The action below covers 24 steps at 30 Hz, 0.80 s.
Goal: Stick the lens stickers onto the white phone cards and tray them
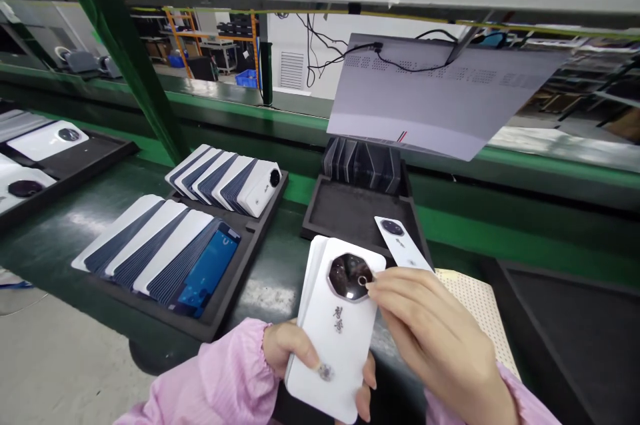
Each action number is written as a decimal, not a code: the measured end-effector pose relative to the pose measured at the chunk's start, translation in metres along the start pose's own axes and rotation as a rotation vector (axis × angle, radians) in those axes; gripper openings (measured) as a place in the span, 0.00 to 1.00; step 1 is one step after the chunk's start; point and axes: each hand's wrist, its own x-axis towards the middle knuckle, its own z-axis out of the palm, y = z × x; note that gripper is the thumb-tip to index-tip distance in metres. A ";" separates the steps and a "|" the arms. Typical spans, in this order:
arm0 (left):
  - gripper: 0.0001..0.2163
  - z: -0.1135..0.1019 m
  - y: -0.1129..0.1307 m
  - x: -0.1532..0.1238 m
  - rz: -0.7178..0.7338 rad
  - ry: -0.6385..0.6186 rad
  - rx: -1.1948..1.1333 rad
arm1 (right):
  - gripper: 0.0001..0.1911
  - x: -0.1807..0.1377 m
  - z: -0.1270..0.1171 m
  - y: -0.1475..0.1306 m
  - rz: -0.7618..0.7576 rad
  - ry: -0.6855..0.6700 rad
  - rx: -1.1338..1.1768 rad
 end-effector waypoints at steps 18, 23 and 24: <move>0.24 -0.002 0.001 -0.003 0.031 0.129 0.433 | 0.08 0.001 -0.007 0.002 0.393 0.055 0.093; 0.25 -0.002 0.002 -0.004 0.005 0.155 0.497 | 0.08 0.001 -0.010 0.002 0.349 0.041 0.078; 0.25 -0.002 0.002 -0.004 0.003 0.161 0.506 | 0.08 0.001 -0.010 0.002 0.345 0.048 0.077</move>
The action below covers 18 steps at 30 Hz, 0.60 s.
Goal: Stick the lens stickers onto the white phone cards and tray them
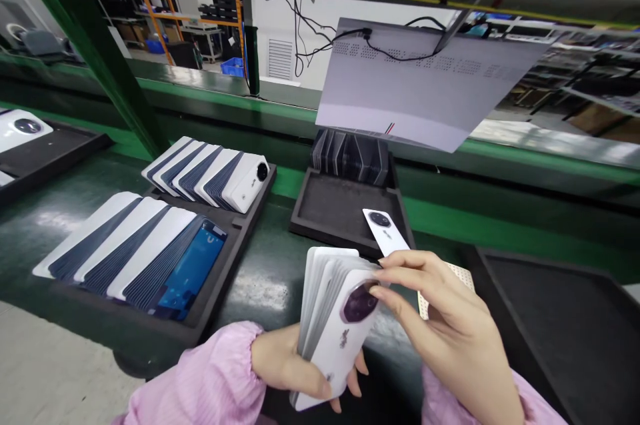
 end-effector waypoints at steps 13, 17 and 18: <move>0.23 0.002 -0.001 0.005 -0.081 -0.051 -0.179 | 0.05 -0.002 -0.008 0.006 -0.003 -0.114 -0.079; 0.24 0.004 -0.002 0.007 -0.007 -0.074 -0.476 | 0.07 -0.003 0.008 -0.006 -0.308 -0.038 -0.215; 0.25 0.004 -0.001 0.007 0.013 -0.071 -0.519 | 0.07 -0.002 0.012 -0.009 -0.361 -0.048 -0.207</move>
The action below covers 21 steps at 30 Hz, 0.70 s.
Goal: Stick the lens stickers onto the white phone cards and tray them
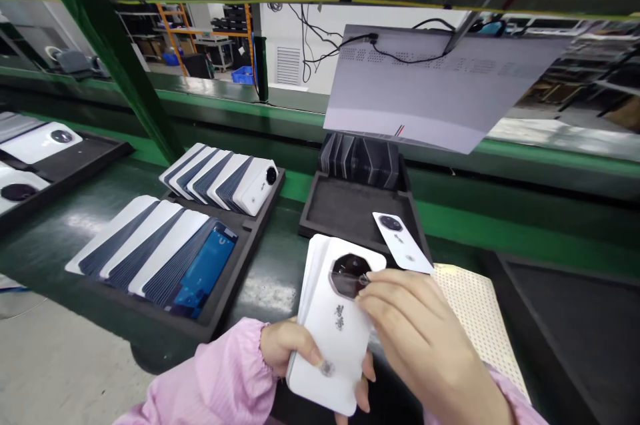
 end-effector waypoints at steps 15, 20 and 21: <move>0.26 0.008 0.004 -0.006 0.190 0.077 -0.037 | 0.18 -0.019 0.004 -0.022 -0.067 -0.016 0.060; 0.31 0.008 0.002 -0.009 0.234 0.146 -0.087 | 0.17 -0.023 0.008 -0.021 -0.063 0.040 0.079; 0.32 0.008 0.002 -0.009 0.228 0.124 -0.095 | 0.17 -0.023 0.008 -0.021 -0.064 0.037 0.083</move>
